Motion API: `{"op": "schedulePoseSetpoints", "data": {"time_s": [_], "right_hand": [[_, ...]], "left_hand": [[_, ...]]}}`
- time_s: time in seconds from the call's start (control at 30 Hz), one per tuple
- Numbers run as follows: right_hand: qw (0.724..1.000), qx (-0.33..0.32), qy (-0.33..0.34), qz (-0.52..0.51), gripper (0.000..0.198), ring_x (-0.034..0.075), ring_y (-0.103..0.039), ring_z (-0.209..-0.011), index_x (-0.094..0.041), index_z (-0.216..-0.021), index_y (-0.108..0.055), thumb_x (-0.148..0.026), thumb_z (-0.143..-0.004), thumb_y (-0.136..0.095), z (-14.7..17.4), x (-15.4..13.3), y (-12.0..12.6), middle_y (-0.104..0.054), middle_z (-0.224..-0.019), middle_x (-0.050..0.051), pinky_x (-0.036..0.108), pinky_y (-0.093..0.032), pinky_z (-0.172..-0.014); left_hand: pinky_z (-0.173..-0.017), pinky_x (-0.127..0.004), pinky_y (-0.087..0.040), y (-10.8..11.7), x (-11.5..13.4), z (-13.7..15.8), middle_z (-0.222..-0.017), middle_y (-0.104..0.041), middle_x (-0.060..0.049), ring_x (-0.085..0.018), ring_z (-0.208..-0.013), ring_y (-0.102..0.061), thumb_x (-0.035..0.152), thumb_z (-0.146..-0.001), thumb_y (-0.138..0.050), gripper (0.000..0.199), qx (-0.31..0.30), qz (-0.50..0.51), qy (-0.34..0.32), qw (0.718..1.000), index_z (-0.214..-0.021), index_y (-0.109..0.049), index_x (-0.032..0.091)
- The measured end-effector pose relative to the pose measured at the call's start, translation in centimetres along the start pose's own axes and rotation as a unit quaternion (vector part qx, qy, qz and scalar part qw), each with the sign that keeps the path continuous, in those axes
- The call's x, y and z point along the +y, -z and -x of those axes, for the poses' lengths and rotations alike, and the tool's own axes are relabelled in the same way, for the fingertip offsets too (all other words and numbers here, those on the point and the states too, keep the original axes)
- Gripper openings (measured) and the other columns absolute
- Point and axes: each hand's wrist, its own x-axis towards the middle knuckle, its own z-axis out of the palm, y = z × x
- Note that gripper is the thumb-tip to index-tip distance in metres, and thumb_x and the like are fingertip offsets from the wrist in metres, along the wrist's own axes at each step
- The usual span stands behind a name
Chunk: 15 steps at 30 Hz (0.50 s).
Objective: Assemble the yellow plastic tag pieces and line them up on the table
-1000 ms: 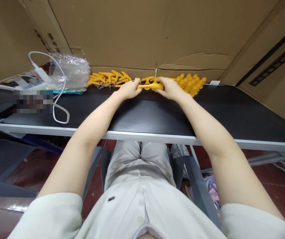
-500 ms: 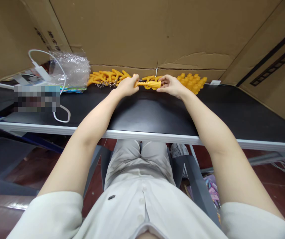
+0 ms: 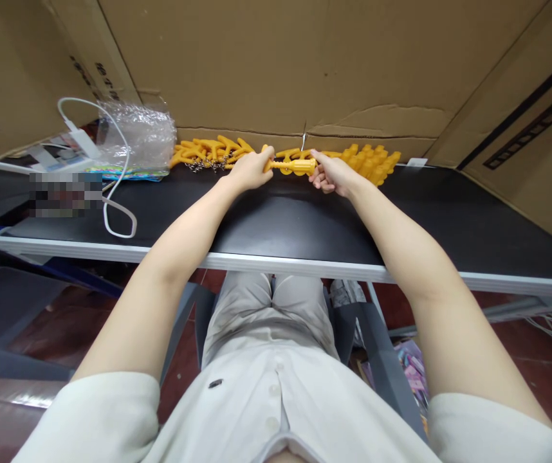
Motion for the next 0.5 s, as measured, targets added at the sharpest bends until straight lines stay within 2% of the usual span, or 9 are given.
{"op": "schedulePoseSetpoints", "data": {"time_s": [0.13,0.2,0.27,0.3,0.37,0.43,0.5], "right_hand": [[0.999,0.001,-0.035,0.032,0.077,0.008,-0.034,-0.03,-0.017,-0.094,-0.071,-0.085,-0.112,-0.04,0.8,-0.4,0.0,-0.059,-0.053,0.004,0.022,-0.022,-0.03],[0.999,-0.019,-0.028,0.023,0.067,0.009,-0.045,-0.033,-0.017,-0.098,-0.069,-0.073,-0.118,-0.039,1.4,-0.7,0.2,-0.068,-0.063,0.005,0.021,-0.03,-0.031],[1.0,-0.026,0.009,-0.003,0.038,0.01,-0.058,-0.041,-0.019,-0.105,-0.065,-0.055,-0.117,-0.062,1.7,-0.7,0.4,-0.075,-0.076,0.003,0.019,-0.042,-0.037],[0.999,-0.022,0.031,-0.014,0.028,0.01,-0.063,-0.046,-0.021,-0.107,-0.062,-0.044,-0.111,-0.076,1.8,-0.7,0.5,-0.077,-0.081,0.001,0.019,-0.047,-0.041],[0.998,-0.013,0.063,-0.02,0.035,0.009,-0.065,-0.049,-0.022,-0.106,-0.06,-0.028,-0.098,-0.093,1.8,-0.5,0.7,-0.079,-0.085,-0.001,0.018,-0.051,-0.045],[0.997,-0.018,0.071,-0.013,0.036,0.008,-0.062,-0.047,-0.021,-0.101,-0.06,-0.03,-0.097,-0.094,1.5,-0.2,0.8,-0.08,-0.084,0.001,0.018,-0.048,-0.044],[0.997,-0.029,0.072,-0.006,0.036,0.008,-0.059,-0.044,-0.019,-0.097,-0.063,-0.044,-0.102,-0.089,1.1,0.1,0.7,-0.08,-0.08,0.005,0.018,-0.044,-0.042]], "left_hand": [[-0.105,-0.043,-0.056,-0.2,-0.2,-0.2,-0.117,-0.077,-0.015,-0.035,-0.116,-0.076,0.018,-0.096,-0.061,0.048,-0.002,0.024,-0.001,1.0,-0.144,-0.065,0.018],[-0.105,-0.043,-0.057,-0.3,-0.3,-0.2,-0.119,-0.077,-0.016,-0.035,-0.116,-0.075,0.018,-0.095,-0.06,0.049,-0.006,0.032,0.0,0.999,-0.144,-0.065,0.018],[-0.106,-0.044,-0.057,-0.2,-0.4,-0.2,-0.121,-0.077,-0.016,-0.035,-0.117,-0.075,0.017,-0.095,-0.06,0.05,-0.009,0.036,0.003,0.999,-0.145,-0.065,0.018],[-0.106,-0.045,-0.056,-0.1,-0.4,-0.2,-0.122,-0.077,-0.017,-0.036,-0.118,-0.074,0.017,-0.094,-0.06,0.051,-0.01,0.038,0.005,0.999,-0.145,-0.065,0.017],[-0.107,-0.045,-0.056,0.0,-0.5,-0.2,-0.122,-0.077,-0.017,-0.036,-0.119,-0.074,0.018,-0.093,-0.06,0.051,-0.013,0.04,0.006,0.999,-0.144,-0.065,0.017],[-0.107,-0.045,-0.056,-0.1,-0.6,-0.2,-0.12,-0.077,-0.016,-0.036,-0.119,-0.074,0.018,-0.092,-0.061,0.051,-0.011,0.039,0.001,0.999,-0.143,-0.066,0.018],[-0.107,-0.044,-0.057,-0.1,-0.7,-0.2,-0.117,-0.077,-0.014,-0.035,-0.118,-0.074,0.019,-0.091,-0.062,0.051,-0.005,0.036,-0.005,0.999,-0.142,-0.066,0.019]]}}
